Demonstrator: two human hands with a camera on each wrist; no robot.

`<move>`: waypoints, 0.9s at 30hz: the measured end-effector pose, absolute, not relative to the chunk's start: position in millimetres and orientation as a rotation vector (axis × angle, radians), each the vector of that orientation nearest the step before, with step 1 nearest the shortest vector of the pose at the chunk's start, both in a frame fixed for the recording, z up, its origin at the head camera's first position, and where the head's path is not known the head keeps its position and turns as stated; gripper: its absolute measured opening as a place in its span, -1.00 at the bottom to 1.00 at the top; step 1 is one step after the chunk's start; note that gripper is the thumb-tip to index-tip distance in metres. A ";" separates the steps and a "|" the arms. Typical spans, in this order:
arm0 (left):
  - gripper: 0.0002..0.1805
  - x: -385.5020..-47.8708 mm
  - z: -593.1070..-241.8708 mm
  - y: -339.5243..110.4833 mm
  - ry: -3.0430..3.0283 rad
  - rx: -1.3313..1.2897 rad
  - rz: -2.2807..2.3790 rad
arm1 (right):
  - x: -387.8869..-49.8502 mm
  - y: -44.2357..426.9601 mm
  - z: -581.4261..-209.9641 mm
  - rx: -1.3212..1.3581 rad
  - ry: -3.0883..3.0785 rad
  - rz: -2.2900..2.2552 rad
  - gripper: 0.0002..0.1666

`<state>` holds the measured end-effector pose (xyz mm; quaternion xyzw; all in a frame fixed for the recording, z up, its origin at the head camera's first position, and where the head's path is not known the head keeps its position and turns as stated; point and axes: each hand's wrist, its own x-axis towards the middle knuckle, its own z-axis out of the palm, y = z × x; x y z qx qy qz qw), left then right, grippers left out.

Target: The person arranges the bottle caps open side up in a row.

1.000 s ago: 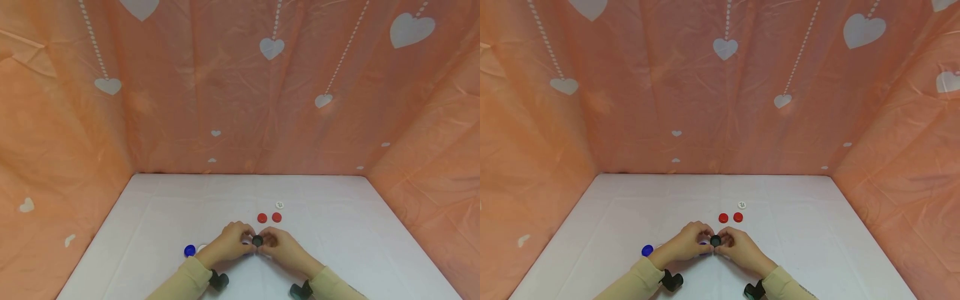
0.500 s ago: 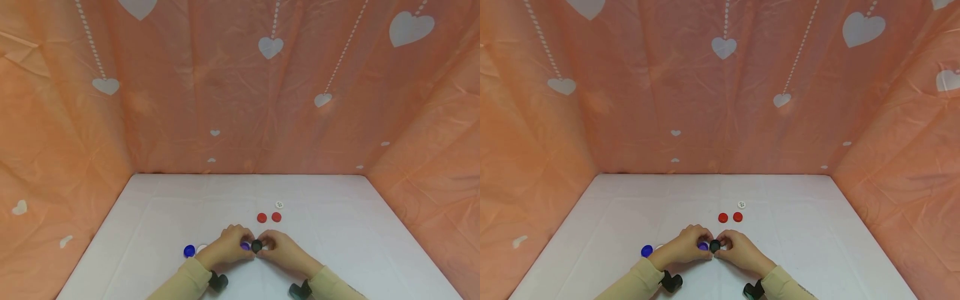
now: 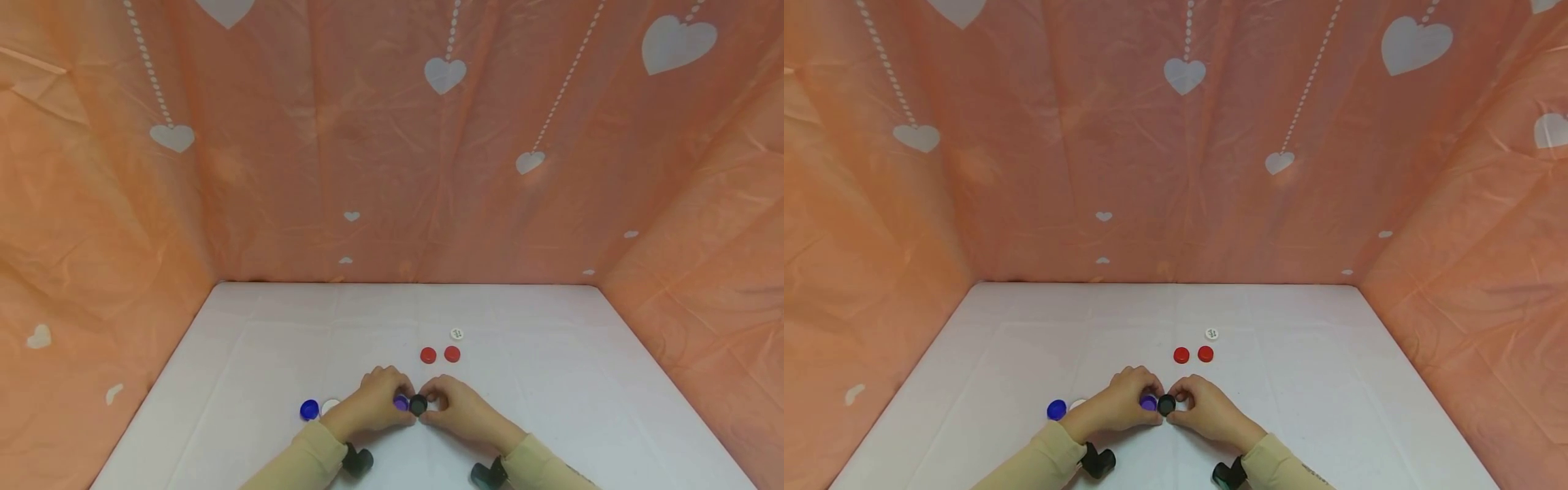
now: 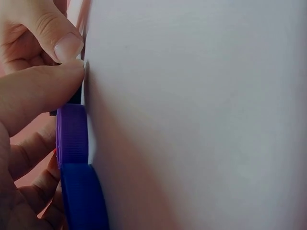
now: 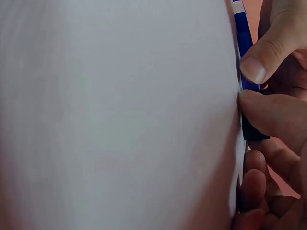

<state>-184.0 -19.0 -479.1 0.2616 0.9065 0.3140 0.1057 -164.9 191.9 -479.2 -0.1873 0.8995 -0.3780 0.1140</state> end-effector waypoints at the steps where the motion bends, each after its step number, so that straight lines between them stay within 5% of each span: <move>1: -0.68 -183.8 -479.4 -18.8 2.677 0.774 0.918 | -165.1 191.9 -479.6 -0.552 2.637 -1.108 -0.66; 27: -0.62 -183.5 -474.2 -21.4 2.642 0.750 0.926 | -165.1 193.6 -479.4 -0.555 2.627 -1.080 -0.61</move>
